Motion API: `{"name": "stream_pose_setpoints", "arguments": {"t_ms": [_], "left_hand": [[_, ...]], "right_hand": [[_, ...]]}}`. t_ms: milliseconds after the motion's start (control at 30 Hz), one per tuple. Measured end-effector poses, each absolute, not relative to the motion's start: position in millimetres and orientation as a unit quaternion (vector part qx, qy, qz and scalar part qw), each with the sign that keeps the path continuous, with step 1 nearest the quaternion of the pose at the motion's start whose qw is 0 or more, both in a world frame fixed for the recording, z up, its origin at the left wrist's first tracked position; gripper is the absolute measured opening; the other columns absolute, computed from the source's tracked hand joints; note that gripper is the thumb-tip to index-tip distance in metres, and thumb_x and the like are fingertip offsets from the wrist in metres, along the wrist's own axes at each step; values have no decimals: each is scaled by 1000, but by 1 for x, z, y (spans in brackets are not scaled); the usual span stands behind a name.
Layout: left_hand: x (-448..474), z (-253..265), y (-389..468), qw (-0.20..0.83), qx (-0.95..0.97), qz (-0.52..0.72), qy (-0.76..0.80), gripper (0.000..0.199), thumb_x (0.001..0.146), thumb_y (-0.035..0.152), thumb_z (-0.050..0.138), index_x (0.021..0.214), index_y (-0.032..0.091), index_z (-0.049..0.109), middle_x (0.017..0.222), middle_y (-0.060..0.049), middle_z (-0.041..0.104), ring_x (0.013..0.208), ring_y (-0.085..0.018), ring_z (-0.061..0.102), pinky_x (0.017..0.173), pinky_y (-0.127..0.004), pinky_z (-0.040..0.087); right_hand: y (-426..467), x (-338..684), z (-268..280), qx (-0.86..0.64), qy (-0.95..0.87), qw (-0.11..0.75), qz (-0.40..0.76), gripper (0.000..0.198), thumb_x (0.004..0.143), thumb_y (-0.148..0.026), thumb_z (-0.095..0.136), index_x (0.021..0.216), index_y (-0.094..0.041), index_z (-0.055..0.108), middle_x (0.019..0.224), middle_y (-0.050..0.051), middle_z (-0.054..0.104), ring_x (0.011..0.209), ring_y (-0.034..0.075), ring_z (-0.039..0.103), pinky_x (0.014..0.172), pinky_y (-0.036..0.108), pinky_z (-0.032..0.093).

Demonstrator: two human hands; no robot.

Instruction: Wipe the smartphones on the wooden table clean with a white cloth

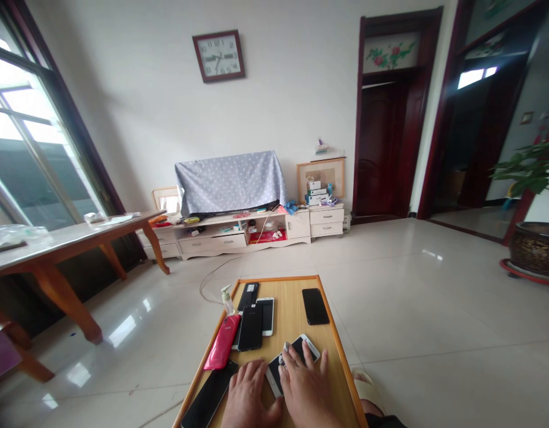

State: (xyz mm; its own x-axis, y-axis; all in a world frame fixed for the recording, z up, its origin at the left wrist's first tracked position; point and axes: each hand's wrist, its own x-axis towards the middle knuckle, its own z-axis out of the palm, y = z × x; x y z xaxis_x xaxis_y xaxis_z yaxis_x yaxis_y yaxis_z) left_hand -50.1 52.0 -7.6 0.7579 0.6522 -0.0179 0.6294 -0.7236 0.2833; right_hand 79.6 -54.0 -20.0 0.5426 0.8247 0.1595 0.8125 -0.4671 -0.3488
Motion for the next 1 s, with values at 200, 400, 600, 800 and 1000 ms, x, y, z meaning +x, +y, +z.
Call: {"name": "stream_pose_setpoints", "arguments": {"t_ms": [200, 400, 600, 800, 1000], "left_hand": [[-50, -10, 54, 137, 925, 28, 353, 74, 73, 56, 55, 140, 26, 53, 150, -6, 49, 140, -31, 36, 116, -42, 23], [-50, -16, 58, 146, 926, 49, 344, 72, 72, 55, 56, 138, 26, 55, 147, -6, 51, 138, -31, 38, 115, -41, 25], [-50, -17, 58, 147, 928, 58, 337, 73, 71, 57, 57, 137, 28, 55, 145, -5, 53, 136, -30, 41, 113, -39, 28], [-51, -21, 61, 149, 927, 57, 339, 74, 70, 58, 57, 138, 28, 55, 146, -5, 52, 138, -30, 39, 114, -40, 26], [-49, -24, 63, 152, 928, 62, 335, 72, 70, 59, 57, 136, 29, 56, 145, -4, 53, 137, -28, 40, 114, -38, 25]], "right_hand": [[-76, 82, -32, -855, -479, 195, 29, 45, 100, -52, 37, 142, -45, 51, 149, -2, 49, 145, 39, 32, 113, 77, 7], [-88, 83, -37, -861, -476, 174, 39, 45, 99, -57, 36, 140, -48, 52, 148, -4, 50, 143, 41, 34, 110, 79, 15], [-48, 95, -22, -867, -465, 181, 1, 47, 102, -52, 30, 141, -40, 54, 148, 0, 52, 146, 37, 30, 112, 77, 6], [-76, 99, -35, -861, -475, 180, 15, 48, 101, -53, 32, 144, -42, 49, 152, -3, 45, 146, 39, 30, 110, 79, 11], [-93, 98, -46, -868, -470, 161, 27, 48, 100, -57, 32, 142, -44, 52, 150, -3, 47, 143, 41, 33, 108, 81, 14]]}}
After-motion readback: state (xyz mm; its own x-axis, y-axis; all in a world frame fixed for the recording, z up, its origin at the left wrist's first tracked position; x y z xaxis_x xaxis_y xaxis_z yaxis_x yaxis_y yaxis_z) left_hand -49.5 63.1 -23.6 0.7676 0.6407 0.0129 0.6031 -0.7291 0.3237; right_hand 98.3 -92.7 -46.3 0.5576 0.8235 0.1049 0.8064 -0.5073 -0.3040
